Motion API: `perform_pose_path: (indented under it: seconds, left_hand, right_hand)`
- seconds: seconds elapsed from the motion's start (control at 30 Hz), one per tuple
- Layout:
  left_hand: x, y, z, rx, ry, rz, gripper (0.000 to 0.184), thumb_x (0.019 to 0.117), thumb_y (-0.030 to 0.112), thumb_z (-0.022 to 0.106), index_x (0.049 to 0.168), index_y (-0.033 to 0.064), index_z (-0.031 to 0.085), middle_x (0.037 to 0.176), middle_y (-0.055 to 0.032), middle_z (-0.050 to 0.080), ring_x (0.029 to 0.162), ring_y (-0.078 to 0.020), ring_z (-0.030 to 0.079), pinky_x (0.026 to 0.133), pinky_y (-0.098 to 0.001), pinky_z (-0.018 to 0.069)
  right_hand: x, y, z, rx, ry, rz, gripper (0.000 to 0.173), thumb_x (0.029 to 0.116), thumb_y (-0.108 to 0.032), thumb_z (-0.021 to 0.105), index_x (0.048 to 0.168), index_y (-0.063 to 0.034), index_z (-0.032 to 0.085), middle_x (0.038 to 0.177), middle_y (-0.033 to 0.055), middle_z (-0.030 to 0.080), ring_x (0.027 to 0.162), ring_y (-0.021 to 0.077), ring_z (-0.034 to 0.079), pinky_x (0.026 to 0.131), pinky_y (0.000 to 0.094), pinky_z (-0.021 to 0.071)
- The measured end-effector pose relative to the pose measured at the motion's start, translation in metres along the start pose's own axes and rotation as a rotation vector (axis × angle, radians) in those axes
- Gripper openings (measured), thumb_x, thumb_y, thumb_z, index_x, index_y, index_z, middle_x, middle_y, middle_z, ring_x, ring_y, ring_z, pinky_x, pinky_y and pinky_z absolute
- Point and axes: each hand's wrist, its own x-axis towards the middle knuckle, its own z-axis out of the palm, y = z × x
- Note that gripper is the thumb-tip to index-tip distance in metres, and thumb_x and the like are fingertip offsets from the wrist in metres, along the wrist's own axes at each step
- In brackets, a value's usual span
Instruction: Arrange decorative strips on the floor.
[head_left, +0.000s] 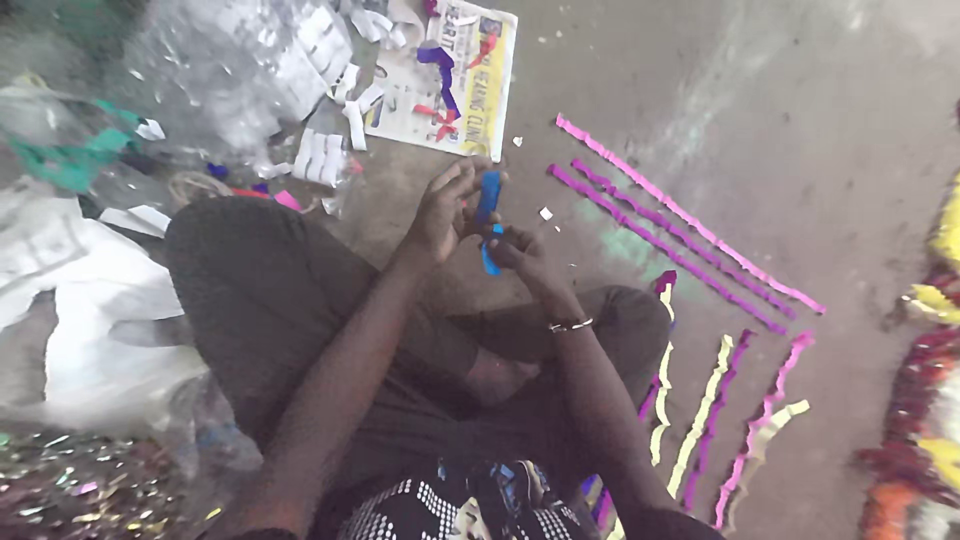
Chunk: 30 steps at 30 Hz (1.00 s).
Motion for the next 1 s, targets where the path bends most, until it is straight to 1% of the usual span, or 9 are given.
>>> perform_pose_path:
  seconds: [0.13, 0.3, 0.4, 0.5, 0.6, 0.67, 0.77, 0.9, 1.0]
  left_hand:
    - [-0.004, 0.006, 0.001, 0.036, -0.022, -0.007, 0.044, 0.1123, 0.026, 0.020, 0.143, 0.0123, 0.049, 0.117, -0.0074, 0.070, 0.074, -0.0135, 0.069, 0.060, -0.0264, 0.0580]
    - [-0.007, 0.008, -0.004, 0.099, -0.236, -0.049, 0.049, 0.1128, 0.031, 0.017, 0.133, 0.0070, 0.055, 0.085, -0.0052, 0.070, 0.048, -0.0037, 0.052, 0.041, -0.0160, 0.0405]
    - [-0.012, 0.008, -0.006, 0.347, -0.438, -0.217, 0.045, 0.1121, 0.035, 0.029, 0.134, 0.0078, 0.057, 0.082, -0.0067, 0.072, 0.047, -0.0042, 0.057, 0.038, -0.0153, 0.0433]
    - [-0.014, 0.006, 0.005, 0.607, -0.457, -0.426, 0.049, 0.1123, 0.045, 0.027, 0.135, 0.0109, 0.055, 0.089, -0.0091, 0.075, 0.055, -0.0118, 0.064, 0.045, -0.0230, 0.0505]
    - [-0.005, -0.002, 0.003, 0.751, -0.302, -0.512, 0.056, 0.1108, 0.052, 0.025, 0.146, 0.0132, 0.046, 0.103, -0.0127, 0.066, 0.070, -0.0198, 0.068, 0.058, -0.0355, 0.0602]
    - [0.003, -0.003, -0.002, 0.835, -0.176, -0.510, 0.059, 0.1117, 0.050, 0.025, 0.151, 0.0111, 0.044, 0.114, -0.0195, 0.064, 0.080, -0.0270, 0.067, 0.068, -0.0452, 0.0587]
    - [0.009, -0.004, -0.013, 0.923, 0.011, -0.364, 0.057, 0.1121, 0.048, 0.025, 0.133, 0.0044, 0.055, 0.095, -0.0141, 0.063, 0.070, -0.0193, 0.061, 0.064, -0.0376, 0.0540]
    - [0.009, 0.001, -0.023, 0.630, 0.379, -0.029, 0.052, 0.1103, 0.040, 0.042, 0.143, 0.0000, 0.050, 0.126, -0.0204, 0.062, 0.107, -0.0261, 0.065, 0.094, -0.0464, 0.0540]
    - [0.016, 0.012, -0.026, 0.065, 0.619, 0.194, 0.033, 0.1096, 0.028, 0.045, 0.129, 0.0030, 0.052, 0.105, -0.0075, 0.060, 0.090, -0.0151, 0.062, 0.083, -0.0341, 0.0553]
  right_hand:
    - [0.001, -0.004, -0.015, 0.024, 0.196, 0.049, 0.019, 0.1054, -0.009, 0.052, 0.116, 0.0035, 0.061, 0.092, 0.0042, 0.068, 0.077, 0.0075, 0.067, 0.072, 0.0275, 0.0601]
    - [0.000, -0.014, -0.044, 0.507, 0.323, 0.128, 0.023, 0.1070, -0.022, 0.038, 0.099, -0.0165, 0.059, 0.082, -0.0024, 0.065, 0.074, 0.0104, 0.065, 0.066, 0.0292, 0.0578]
    - [-0.001, -0.016, -0.057, 0.749, 0.339, 0.084, 0.027, 0.1070, -0.024, 0.035, 0.092, -0.0196, 0.057, 0.066, -0.0079, 0.055, 0.056, 0.0035, 0.055, 0.055, 0.0190, 0.0512]
    - [-0.003, -0.017, -0.065, 0.601, 0.395, 0.050, 0.021, 0.1075, -0.023, 0.042, 0.097, -0.0180, 0.060, 0.065, -0.0086, 0.054, 0.054, 0.0026, 0.054, 0.054, 0.0190, 0.0514]
    - [-0.008, -0.018, -0.076, 0.341, 0.434, 0.001, 0.015, 0.1061, -0.022, 0.052, 0.101, -0.0143, 0.063, 0.074, -0.0061, 0.060, 0.059, 0.0031, 0.057, 0.052, 0.0190, 0.0521]
    - [-0.012, -0.022, -0.084, 0.113, 0.436, -0.015, 0.014, 0.1041, -0.020, 0.057, 0.105, -0.0091, 0.066, 0.080, -0.0026, 0.063, 0.063, 0.0052, 0.058, 0.054, 0.0214, 0.0516]
    - [-0.019, -0.025, -0.103, -0.368, 0.379, -0.040, 0.022, 0.0979, -0.017, 0.067, 0.112, 0.0002, 0.069, 0.089, 0.0068, 0.070, 0.072, 0.0120, 0.065, 0.064, 0.0316, 0.0577]
    - [-0.026, -0.017, -0.121, -0.622, 0.383, -0.234, 0.017, 0.0913, -0.008, 0.070, 0.107, -0.0003, 0.074, 0.099, 0.0096, 0.073, 0.075, 0.0094, 0.066, 0.069, 0.0295, 0.0574]
    - [-0.027, -0.016, -0.125, -0.603, 0.501, -0.322, 0.012, 0.0898, -0.001, 0.070, 0.100, 0.0006, 0.075, 0.099, 0.0110, 0.074, 0.082, 0.0117, 0.068, 0.077, 0.0316, 0.0584]
